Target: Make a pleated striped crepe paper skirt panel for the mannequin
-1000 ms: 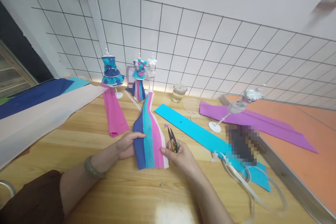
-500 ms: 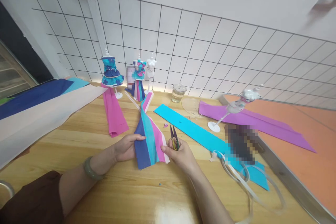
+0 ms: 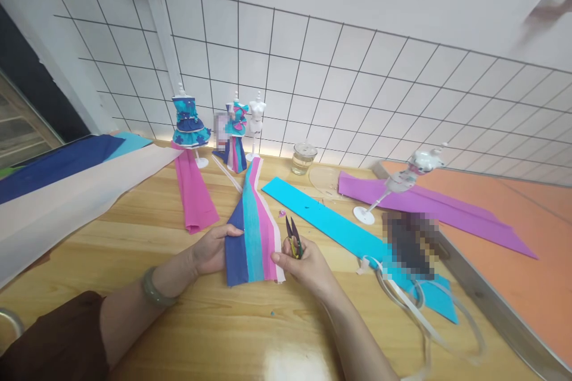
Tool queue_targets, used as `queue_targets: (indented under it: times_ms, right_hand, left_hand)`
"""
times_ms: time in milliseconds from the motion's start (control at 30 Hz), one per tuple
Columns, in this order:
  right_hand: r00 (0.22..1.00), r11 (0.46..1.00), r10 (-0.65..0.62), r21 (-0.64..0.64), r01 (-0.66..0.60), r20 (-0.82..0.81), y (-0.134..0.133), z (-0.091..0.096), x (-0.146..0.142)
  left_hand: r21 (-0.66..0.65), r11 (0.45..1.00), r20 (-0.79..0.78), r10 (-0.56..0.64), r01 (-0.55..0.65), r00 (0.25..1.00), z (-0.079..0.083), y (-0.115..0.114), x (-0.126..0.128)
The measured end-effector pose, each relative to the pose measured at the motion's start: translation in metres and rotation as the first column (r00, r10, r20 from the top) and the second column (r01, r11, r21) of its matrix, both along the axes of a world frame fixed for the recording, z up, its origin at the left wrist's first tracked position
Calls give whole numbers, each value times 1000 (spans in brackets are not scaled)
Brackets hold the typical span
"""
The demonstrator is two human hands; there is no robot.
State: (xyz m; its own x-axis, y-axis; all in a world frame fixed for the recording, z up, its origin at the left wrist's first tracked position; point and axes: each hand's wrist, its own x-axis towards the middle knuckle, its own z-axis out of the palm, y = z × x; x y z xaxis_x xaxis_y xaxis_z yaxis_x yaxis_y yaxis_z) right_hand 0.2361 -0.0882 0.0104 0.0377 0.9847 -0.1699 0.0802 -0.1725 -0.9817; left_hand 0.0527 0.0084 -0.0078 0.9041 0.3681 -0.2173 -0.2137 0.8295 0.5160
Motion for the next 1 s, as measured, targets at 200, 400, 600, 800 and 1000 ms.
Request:
queue_targets:
  times_ms: [200, 400, 600, 800, 1000]
  right_hand:
    - [981, 987, 158, -28, -156, 108, -3, 4, 8]
    - [902, 947, 316, -149, -283, 296, -11, 16, 32]
    - [787, 859, 509, -271, -435, 348, -12, 17, 35]
    - [751, 812, 582, -274, -516, 310, -10, 12, 28]
    - [750, 807, 589, -268, -526, 302, -10, 11, 22]
  left_hand:
    - [-36, 992, -125, 112, -117, 986, 1, 8, -4]
    - [-6, 989, -206, 141, -145, 968, 4, 28, -19]
    - [6, 995, -199, 100, -101, 975, -2, 34, -23]
    - [2, 999, -172, 37, -37, 984, -7, 32, -21]
    - [11, 1000, -181, 0, 2, 984, -8, 31, -21]
